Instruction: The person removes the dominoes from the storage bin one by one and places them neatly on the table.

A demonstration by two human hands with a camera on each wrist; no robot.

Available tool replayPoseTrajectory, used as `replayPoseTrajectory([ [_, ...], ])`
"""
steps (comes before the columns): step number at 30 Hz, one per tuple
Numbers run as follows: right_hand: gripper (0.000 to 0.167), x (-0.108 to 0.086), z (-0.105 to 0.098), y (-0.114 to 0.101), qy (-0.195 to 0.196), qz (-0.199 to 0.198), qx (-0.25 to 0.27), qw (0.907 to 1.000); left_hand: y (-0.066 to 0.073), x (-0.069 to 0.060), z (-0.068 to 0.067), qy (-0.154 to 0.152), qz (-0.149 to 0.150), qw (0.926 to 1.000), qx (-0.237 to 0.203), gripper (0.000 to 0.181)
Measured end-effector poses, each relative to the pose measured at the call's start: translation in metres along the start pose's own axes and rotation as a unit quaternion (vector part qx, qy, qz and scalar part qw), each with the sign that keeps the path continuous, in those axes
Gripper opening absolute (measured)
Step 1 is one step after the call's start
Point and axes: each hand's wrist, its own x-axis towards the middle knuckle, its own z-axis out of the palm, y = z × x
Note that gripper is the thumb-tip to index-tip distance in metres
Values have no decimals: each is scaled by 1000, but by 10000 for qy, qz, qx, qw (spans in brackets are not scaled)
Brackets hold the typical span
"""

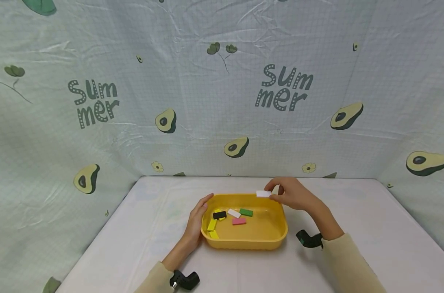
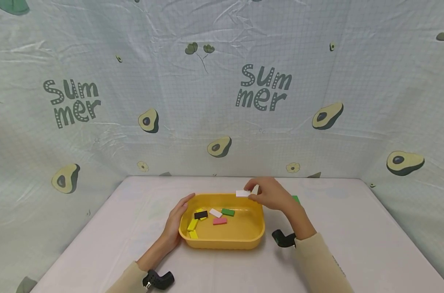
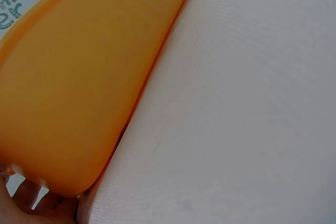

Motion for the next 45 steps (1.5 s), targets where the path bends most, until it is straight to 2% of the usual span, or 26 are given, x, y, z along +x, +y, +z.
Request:
replayPoseTrajectory([
  [6, 25, -7, -14, 14, 285, 299, 71, 9991, -1, 2, 0, 41, -78, 9999, -56, 48],
  [18, 25, -26, -36, 37, 694, 760, -57, 9947, 0, 7, 2, -54, 39, 9998, -203, 48],
  [25, 28, -41, -49, 56, 686, 1005, -171, 9924, 0, 9, 4, -15, 52, 9999, -113, 49],
  [35, 32, -59, -61, 90, 628, 1292, -51, 9896, 0, 8, 3, -38, -18, 9998, -205, 49],
  [45, 34, -76, -64, 132, 480, 1842, -23, 9817, -1, 9, 5, 63, -21, 9997, -220, 49],
])
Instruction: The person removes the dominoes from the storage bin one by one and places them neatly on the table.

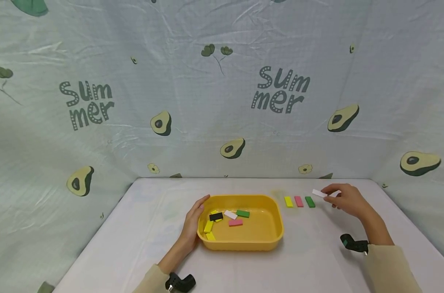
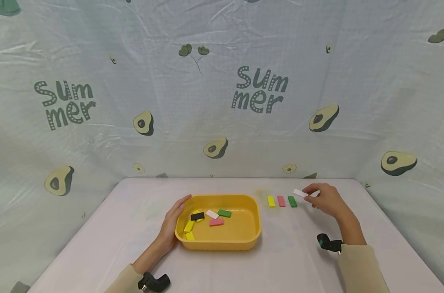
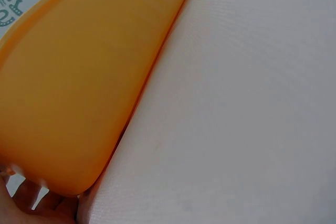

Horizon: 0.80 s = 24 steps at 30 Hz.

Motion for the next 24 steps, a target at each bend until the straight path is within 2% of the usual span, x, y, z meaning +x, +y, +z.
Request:
replayPoseTrajectory([
  [4, 35, 2, 5, 12, 30, 230, -124, 9997, -1, -2, -1, 12, 23, 10000, 51, 49],
  [14, 36, 4, 15, 27, 129, 482, -244, 9985, -1, -3, 0, -19, 35, 9999, 112, 48],
  [24, 44, 6, 19, 30, -112, 650, -438, 9969, -1, -3, 0, -1, 58, 9999, 147, 48],
])
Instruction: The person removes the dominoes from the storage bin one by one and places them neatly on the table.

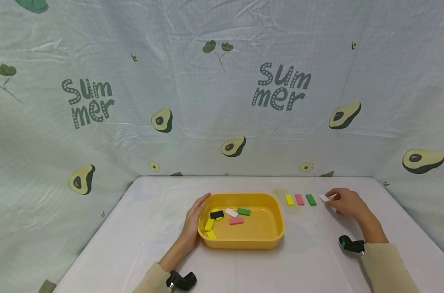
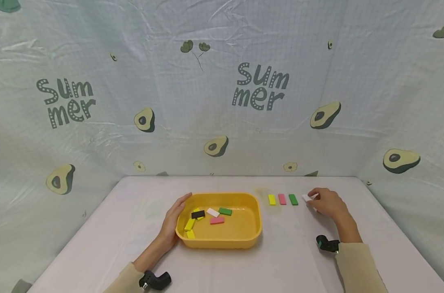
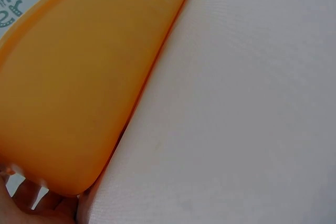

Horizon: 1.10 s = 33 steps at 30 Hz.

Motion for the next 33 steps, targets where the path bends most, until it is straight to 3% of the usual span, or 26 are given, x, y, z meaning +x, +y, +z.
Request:
replayPoseTrajectory([
  [9, 53, 4, 5, -2, -305, -12, 2, 9995, -3, 1, -2, -26, 28, 10000, -24, 48],
  [23, 56, 0, 13, -5, -103, -120, 86, 9998, -6, 1, -6, -74, 59, 9999, -35, 48],
  [33, 61, -5, 15, -5, -47, 32, 126, 9999, -8, 4, -8, -195, 88, 9997, -106, 48],
])
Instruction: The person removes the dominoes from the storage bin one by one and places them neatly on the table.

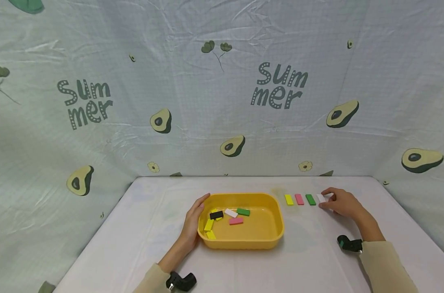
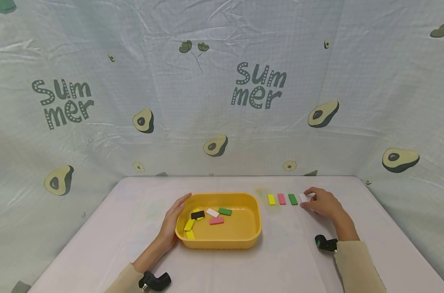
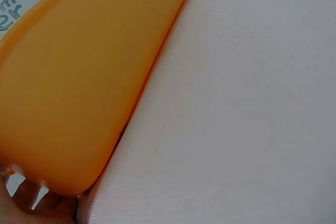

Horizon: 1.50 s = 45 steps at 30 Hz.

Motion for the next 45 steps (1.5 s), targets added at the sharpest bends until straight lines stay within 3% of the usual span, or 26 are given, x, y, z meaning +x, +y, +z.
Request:
replayPoseTrajectory([
  [14, 57, 0, 2, 4, 1, -78, 84, 9999, 0, 0, 0, -43, 96, 9999, 97, 50],
  [34, 59, 7, -5, 7, -174, -236, 217, 9993, 1, 1, 3, 8, -48, 10000, 2, 50],
  [39, 61, 4, -10, 4, -367, -268, 414, 9981, 2, 0, 3, 31, -41, 10000, -38, 49],
  [45, 61, -1, -21, -2, -428, -158, 216, 9987, 1, 0, 4, 32, -57, 10000, 9, 49],
])
